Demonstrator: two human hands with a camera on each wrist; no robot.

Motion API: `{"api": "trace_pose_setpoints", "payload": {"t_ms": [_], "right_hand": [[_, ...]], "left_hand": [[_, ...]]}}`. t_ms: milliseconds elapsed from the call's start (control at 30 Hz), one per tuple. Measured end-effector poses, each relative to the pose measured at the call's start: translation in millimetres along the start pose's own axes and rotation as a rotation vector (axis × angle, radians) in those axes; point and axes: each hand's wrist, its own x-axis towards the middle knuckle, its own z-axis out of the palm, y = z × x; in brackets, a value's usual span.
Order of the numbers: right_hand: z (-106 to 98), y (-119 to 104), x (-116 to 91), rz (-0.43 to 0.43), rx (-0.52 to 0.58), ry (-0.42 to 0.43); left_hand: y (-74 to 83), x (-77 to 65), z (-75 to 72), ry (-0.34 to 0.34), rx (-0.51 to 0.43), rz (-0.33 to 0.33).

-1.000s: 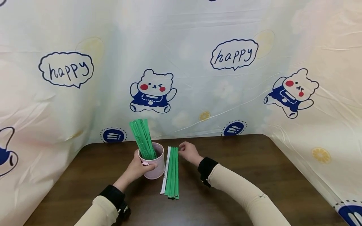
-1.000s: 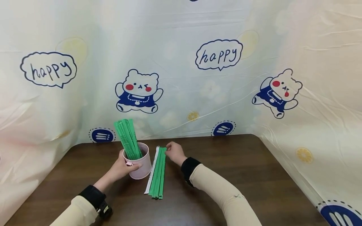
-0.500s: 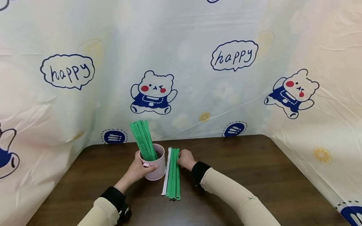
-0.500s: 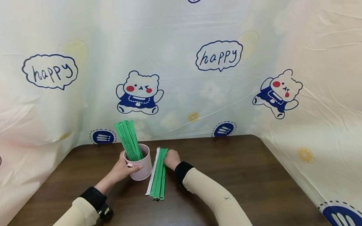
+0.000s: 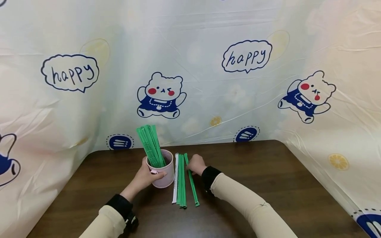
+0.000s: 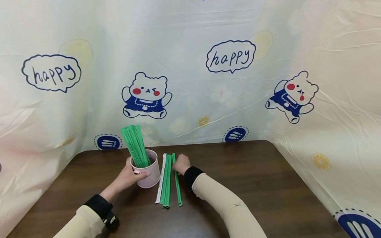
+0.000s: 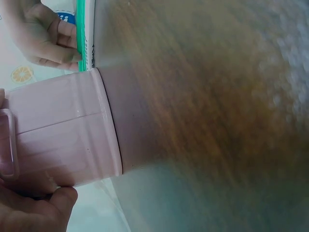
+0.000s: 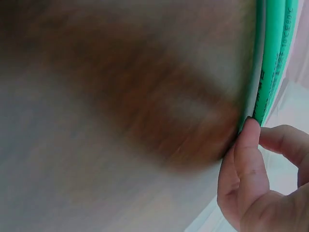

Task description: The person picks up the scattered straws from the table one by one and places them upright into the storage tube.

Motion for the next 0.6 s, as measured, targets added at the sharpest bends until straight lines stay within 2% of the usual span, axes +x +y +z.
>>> {"api": "trace_pose_setpoints", "payload": {"t_ms": [133, 267, 500, 600], "right_hand": [[-12, 8, -3, 0.008, 0.084, -0.019], [-25, 13, -9, 0.021, 0.12, -0.007], [-49, 16, -8, 0.07, 0.134, 0.098], [-59, 14, -6, 0.06, 0.11, 0.149]], "left_hand": [[-1.1, 0.9, 0.6, -0.003, -0.001, 0.003], [1.6, 1.0, 0.7, -0.011, -0.003, 0.0], [4.7, -0.2, -0.7, -0.02, 0.006, 0.003], [2.6, -0.2, -0.2, -0.018, 0.001, -0.001]]}}
